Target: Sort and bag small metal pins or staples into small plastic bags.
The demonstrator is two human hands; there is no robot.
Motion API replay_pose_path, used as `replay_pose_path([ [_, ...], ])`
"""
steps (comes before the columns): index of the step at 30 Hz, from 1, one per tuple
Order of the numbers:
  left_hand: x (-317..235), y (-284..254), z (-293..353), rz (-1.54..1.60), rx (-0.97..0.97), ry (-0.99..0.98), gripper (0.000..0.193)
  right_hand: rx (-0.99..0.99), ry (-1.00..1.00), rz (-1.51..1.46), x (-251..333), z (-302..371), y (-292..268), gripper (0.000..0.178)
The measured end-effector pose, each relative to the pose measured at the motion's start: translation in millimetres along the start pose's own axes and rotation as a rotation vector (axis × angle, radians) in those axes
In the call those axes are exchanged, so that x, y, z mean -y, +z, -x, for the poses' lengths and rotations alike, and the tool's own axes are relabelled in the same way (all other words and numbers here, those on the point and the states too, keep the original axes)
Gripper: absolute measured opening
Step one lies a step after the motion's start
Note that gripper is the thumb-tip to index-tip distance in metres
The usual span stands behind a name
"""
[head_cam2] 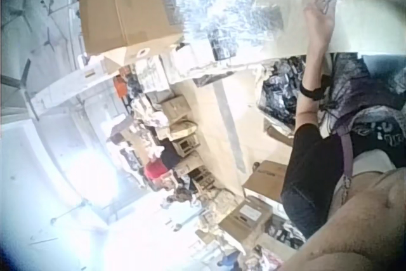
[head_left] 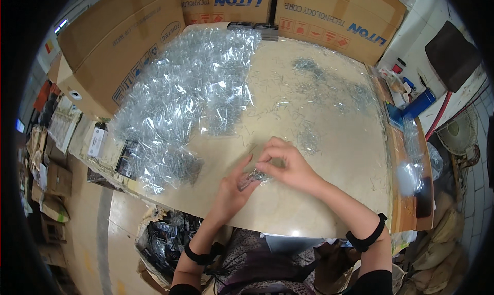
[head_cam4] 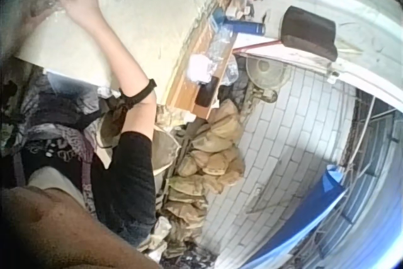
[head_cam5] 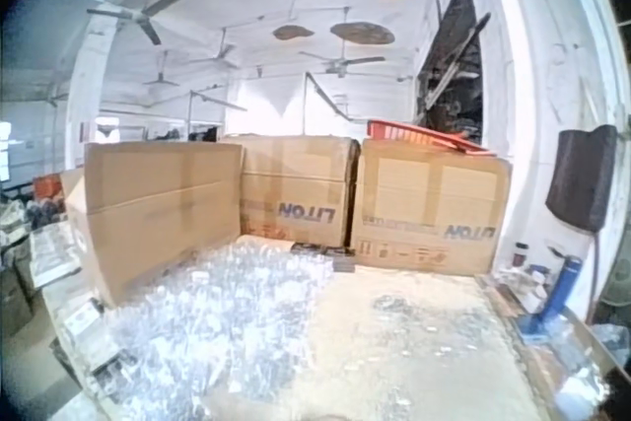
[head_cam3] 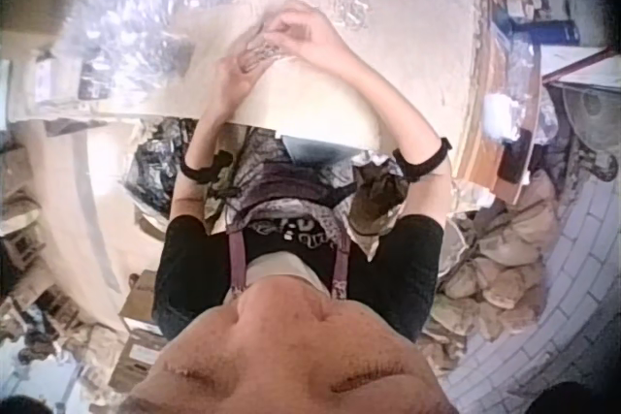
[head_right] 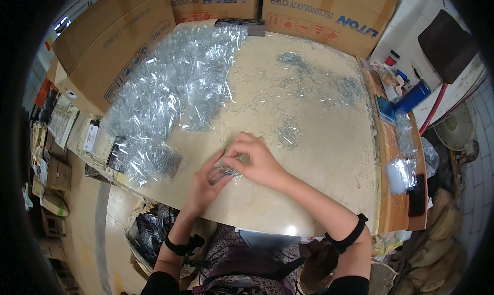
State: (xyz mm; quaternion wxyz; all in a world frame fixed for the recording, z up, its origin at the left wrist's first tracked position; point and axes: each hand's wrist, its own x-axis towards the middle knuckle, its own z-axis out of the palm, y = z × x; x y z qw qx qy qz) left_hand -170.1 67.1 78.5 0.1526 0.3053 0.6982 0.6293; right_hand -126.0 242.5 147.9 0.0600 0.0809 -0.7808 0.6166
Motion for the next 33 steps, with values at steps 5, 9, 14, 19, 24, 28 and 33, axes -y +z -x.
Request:
replay_pose_path([
  [5,-16,-2,0,-0.046,0.066,-0.107,0.054,0.035,-0.099,0.777,13,6,-7,0.014],
  [9,-2,3,0,-0.025,0.010,0.014,0.046,-0.081,-0.068,0.300,-5,5,4,0.014],
  [14,3,5,3,0.100,-0.086,-0.033,0.034,-0.286,-0.084,0.212,-7,8,-2,0.012],
  [19,-7,4,2,-0.058,-0.018,-0.011,0.035,-0.062,-0.194,0.621,-9,12,-2,0.011],
  [24,-8,1,1,-0.074,-0.093,0.055,0.040,-0.337,-0.249,0.456,-8,11,5,0.009],
  [28,-14,5,-3,-0.166,-0.054,0.056,0.042,-0.234,-0.305,0.637,-4,11,10,0.007],
  [33,2,5,-1,-0.098,-0.062,-0.018,0.039,-0.355,-0.369,0.584,-3,9,13,0.006],
])
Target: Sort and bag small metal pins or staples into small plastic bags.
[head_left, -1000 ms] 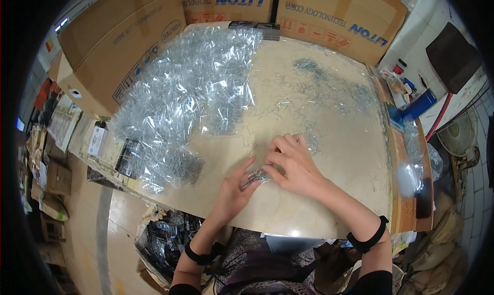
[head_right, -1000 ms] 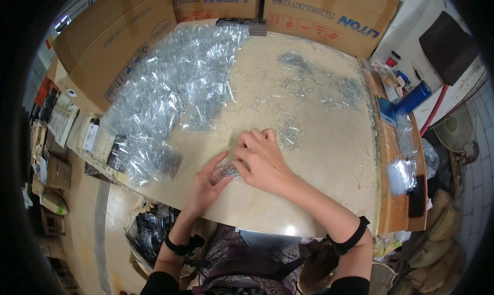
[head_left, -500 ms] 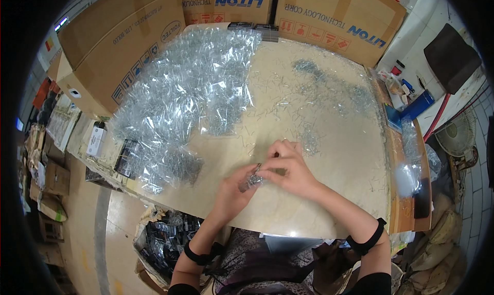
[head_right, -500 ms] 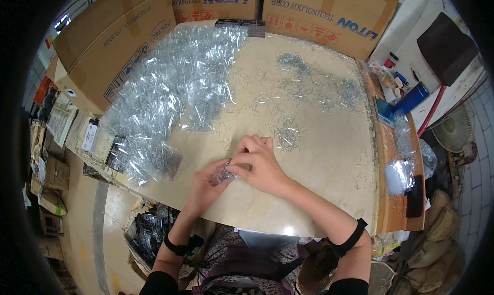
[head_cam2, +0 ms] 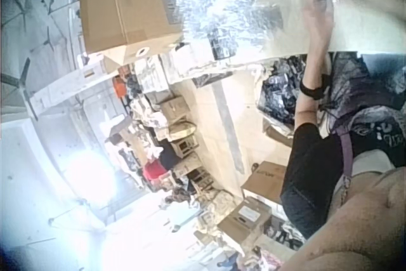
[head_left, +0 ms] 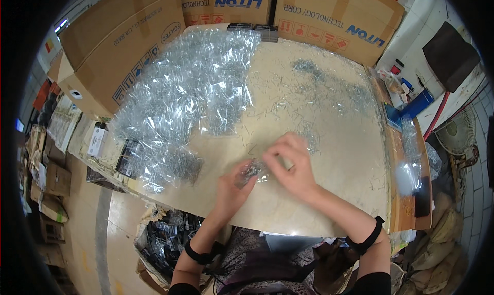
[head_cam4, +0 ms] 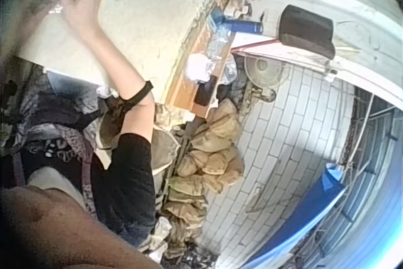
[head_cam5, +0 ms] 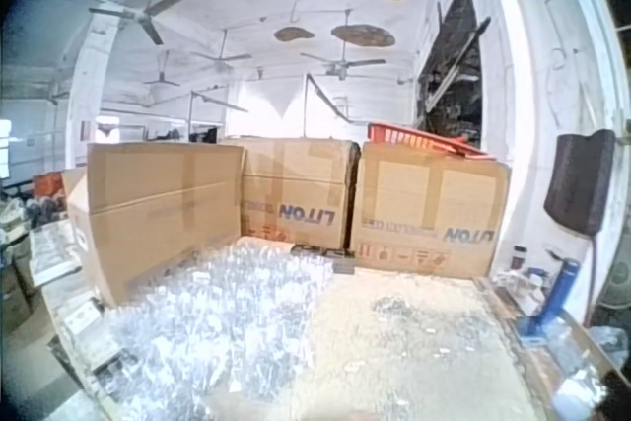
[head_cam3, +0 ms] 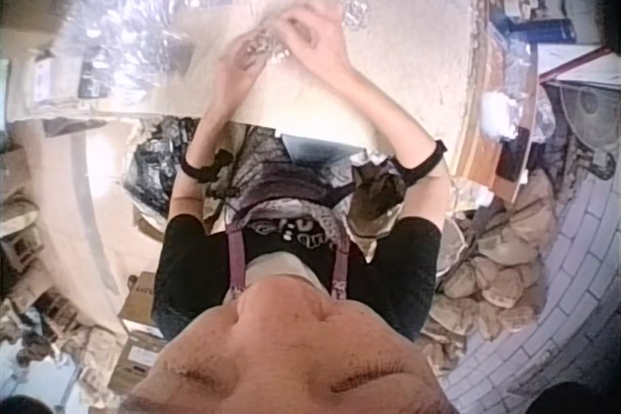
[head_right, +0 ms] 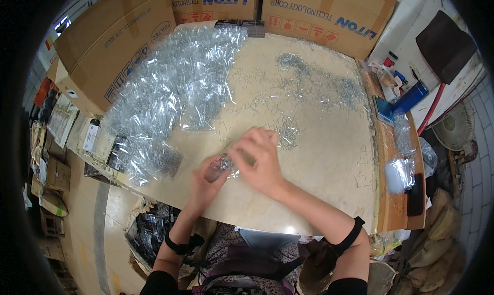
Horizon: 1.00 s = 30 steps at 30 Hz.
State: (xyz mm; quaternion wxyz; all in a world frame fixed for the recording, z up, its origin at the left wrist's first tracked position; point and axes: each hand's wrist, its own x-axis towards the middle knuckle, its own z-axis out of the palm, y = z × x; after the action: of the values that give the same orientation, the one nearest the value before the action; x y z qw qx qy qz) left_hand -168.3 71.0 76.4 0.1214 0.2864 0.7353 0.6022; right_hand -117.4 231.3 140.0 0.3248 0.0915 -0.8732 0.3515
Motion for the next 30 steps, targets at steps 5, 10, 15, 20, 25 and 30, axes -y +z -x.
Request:
replay_pose_path([
  [5,3,-2,-1,0.012,-0.031,0.058,0.039,0.172,-0.015,0.020,-2,2,-5,0.007],
  [10,-6,1,-1,0.091,-0.010,0.084,0.050,0.235,0.035,0.053,0,-2,-7,0.010],
  [15,-6,-3,-5,0.297,-0.022,0.086,0.061,0.132,0.190,-0.074,-7,-8,-12,0.024],
  [20,-6,-6,-5,0.246,0.025,-0.006,0.065,0.319,0.117,-0.096,-14,-4,-8,0.039],
  [25,-4,-3,-3,0.124,0.040,0.015,0.076,0.358,0.073,-0.102,-7,-11,6,0.035],
  [30,-2,-2,-3,0.128,0.030,-0.016,0.087,0.560,0.100,-0.113,-7,-20,8,0.023],
])
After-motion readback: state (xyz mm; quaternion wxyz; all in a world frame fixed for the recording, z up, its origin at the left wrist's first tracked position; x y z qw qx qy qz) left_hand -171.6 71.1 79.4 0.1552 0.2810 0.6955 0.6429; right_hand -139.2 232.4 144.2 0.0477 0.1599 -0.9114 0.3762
